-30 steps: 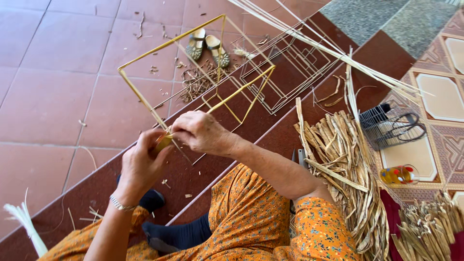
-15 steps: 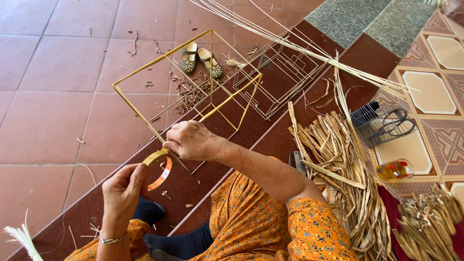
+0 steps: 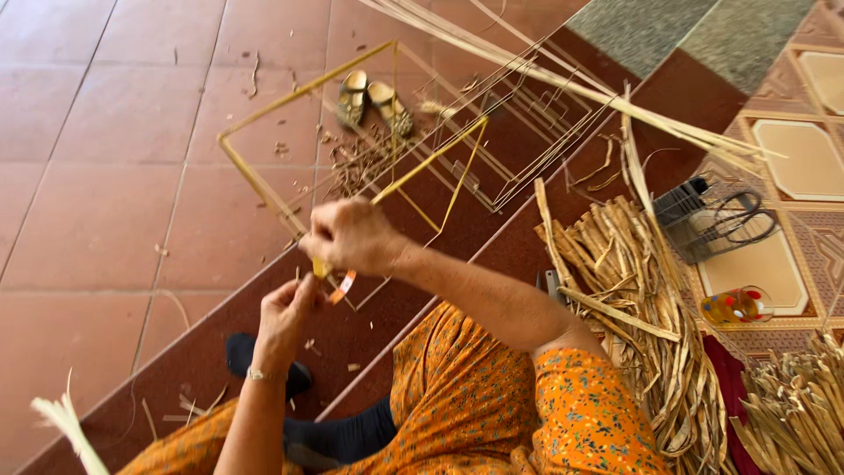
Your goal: The person sits on the floor and uses scissors to cut pieces of yellow tape, then wraps the tape around the edges of a rectangular bamboo frame. The person continues to apply tape to multiple edges of the frame, securing the joints.
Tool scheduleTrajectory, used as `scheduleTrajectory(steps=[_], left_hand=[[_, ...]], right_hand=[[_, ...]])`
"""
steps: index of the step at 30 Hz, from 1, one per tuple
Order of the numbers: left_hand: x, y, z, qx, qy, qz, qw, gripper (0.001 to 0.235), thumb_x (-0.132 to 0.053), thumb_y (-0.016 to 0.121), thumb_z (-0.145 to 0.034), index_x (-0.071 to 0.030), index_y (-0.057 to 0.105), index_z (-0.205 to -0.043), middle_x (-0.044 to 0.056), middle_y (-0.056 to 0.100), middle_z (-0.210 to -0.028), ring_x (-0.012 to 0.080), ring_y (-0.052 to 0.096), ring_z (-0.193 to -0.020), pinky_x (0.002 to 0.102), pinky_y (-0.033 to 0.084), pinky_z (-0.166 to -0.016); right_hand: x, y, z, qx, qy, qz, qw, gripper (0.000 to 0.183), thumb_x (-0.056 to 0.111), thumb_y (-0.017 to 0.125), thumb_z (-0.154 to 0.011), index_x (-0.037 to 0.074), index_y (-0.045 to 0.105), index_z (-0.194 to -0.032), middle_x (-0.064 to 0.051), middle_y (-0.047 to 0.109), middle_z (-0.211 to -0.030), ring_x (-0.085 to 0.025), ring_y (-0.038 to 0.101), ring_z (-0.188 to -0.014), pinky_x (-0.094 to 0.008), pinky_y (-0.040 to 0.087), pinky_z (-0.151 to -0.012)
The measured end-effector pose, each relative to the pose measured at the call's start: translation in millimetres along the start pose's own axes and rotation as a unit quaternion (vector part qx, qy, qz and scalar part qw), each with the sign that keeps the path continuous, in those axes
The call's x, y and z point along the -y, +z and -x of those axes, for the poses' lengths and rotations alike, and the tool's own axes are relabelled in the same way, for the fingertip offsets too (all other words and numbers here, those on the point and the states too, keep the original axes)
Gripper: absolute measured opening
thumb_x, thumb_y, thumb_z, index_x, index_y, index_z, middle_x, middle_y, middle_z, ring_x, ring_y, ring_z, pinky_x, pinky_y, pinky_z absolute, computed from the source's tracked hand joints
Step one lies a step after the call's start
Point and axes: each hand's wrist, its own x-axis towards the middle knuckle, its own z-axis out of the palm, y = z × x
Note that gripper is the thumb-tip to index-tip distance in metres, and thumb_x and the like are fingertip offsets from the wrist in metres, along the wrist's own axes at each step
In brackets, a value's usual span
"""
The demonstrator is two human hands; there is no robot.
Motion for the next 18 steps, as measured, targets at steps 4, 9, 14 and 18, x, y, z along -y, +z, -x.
scheduleTrajectory(steps=[4, 9, 14, 18], left_hand=[[-37.1, -13.0, 1.4, 0.019, 0.048, 0.078, 0.996, 0.044, -0.036, 0.047, -0.107, -0.004, 0.074, -0.095, 0.001, 0.070, -0.083, 0.0080, 0.061, -0.074, 0.026, 0.051, -0.066], [-102.4, -18.9, -5.5, 0.101, 0.160, 0.117, 0.975, 0.024, -0.021, 0.054, -0.108, -0.001, 0.065, -0.113, 0.008, 0.071, -0.112, 0.0138, 0.065, -0.109, 0.030, 0.052, -0.102], [-137.3, 23.0, -20.9, 0.150, 0.134, 0.066, 0.977, 0.024, -0.021, 0.051, -0.108, -0.002, 0.064, -0.113, 0.006, 0.074, -0.110, 0.0118, 0.064, -0.102, 0.026, 0.049, -0.094], [-123.6, 58.7, -30.3, 0.163, 0.014, 0.081, 0.983, 0.028, -0.025, 0.051, -0.106, -0.002, 0.066, -0.111, 0.006, 0.075, -0.098, 0.0137, 0.066, -0.088, 0.027, 0.053, -0.079]], right_hand=[[-23.2, -15.5, -40.2, -0.092, -0.051, -0.015, 0.994, 0.024, 0.021, 0.078, -0.089, 0.007, 0.065, -0.073, -0.007, 0.067, -0.071, -0.015, 0.061, -0.060, -0.034, 0.052, -0.054], [-69.6, -66.7, -65.4, -0.147, 0.011, -0.154, 0.977, 0.023, 0.010, 0.075, -0.095, 0.009, 0.066, -0.075, 0.000, 0.061, -0.062, -0.007, 0.052, -0.050, -0.026, 0.044, -0.043], [-129.5, -90.0, -18.1, -0.207, 0.118, -0.353, 0.905, 0.021, 0.009, 0.069, -0.093, 0.011, 0.065, -0.072, -0.002, 0.062, -0.063, -0.008, 0.048, -0.049, -0.024, 0.039, -0.044], [-198.1, -49.2, 41.7, -0.193, 0.164, -0.536, 0.805, 0.020, 0.014, 0.067, -0.093, 0.013, 0.063, -0.073, -0.001, 0.062, -0.074, -0.009, 0.052, -0.065, -0.022, 0.046, -0.059]])
